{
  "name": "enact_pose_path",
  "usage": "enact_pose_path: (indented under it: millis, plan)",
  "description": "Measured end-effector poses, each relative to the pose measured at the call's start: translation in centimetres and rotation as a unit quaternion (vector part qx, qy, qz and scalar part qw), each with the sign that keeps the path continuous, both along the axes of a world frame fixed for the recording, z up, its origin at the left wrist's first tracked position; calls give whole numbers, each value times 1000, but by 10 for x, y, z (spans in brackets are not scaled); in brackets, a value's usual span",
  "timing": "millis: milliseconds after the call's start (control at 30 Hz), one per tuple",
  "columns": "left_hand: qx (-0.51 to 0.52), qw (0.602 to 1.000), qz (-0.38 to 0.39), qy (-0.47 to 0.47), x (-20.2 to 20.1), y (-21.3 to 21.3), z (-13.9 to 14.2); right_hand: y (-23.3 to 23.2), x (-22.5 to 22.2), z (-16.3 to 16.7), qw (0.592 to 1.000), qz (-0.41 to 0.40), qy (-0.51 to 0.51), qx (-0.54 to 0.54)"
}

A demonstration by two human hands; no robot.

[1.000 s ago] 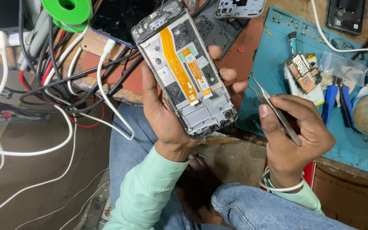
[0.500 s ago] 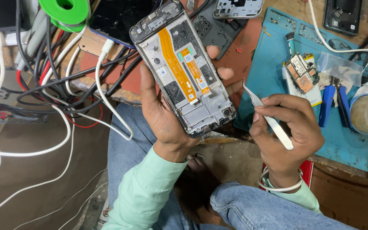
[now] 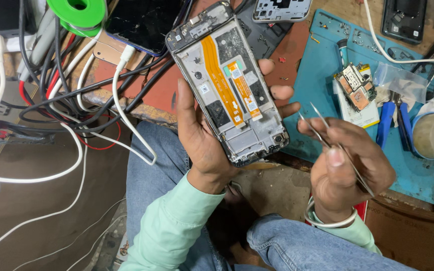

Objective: The person removes a small white adhesive strip from a plastic bag and applies it to the internal frame of a disassembled mobile phone. They then use tweezers to adjust internal components and place the adhesive strip into a specific slot within the phone's chassis.

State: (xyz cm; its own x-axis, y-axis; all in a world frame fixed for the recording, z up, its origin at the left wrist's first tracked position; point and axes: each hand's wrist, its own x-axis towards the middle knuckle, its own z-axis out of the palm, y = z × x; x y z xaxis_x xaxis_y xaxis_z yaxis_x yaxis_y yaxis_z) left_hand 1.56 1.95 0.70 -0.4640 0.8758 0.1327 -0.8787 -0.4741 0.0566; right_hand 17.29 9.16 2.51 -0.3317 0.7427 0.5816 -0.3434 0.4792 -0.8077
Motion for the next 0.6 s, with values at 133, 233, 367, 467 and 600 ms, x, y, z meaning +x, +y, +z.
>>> enact_pose_path:
  millis: [133,233,367,467,600]
  plan:
    - [80,997,0,9,3,0,0,-4,-3,-9,997,40,-19,65]
    - [63,997,6,32,3,-3,-2,-1,-3,-12,997,43,-41,56]
    - [33,998,5,55,2,-5,-4,0,-3,-10,997,43,-51,40]
    - [36,998,-4,49,2,-4,-5,0,-4,-7,997,25,-61,43]
    - [47,998,-8,38,2,-4,-5,0,-7,-4,997,18,-65,45]
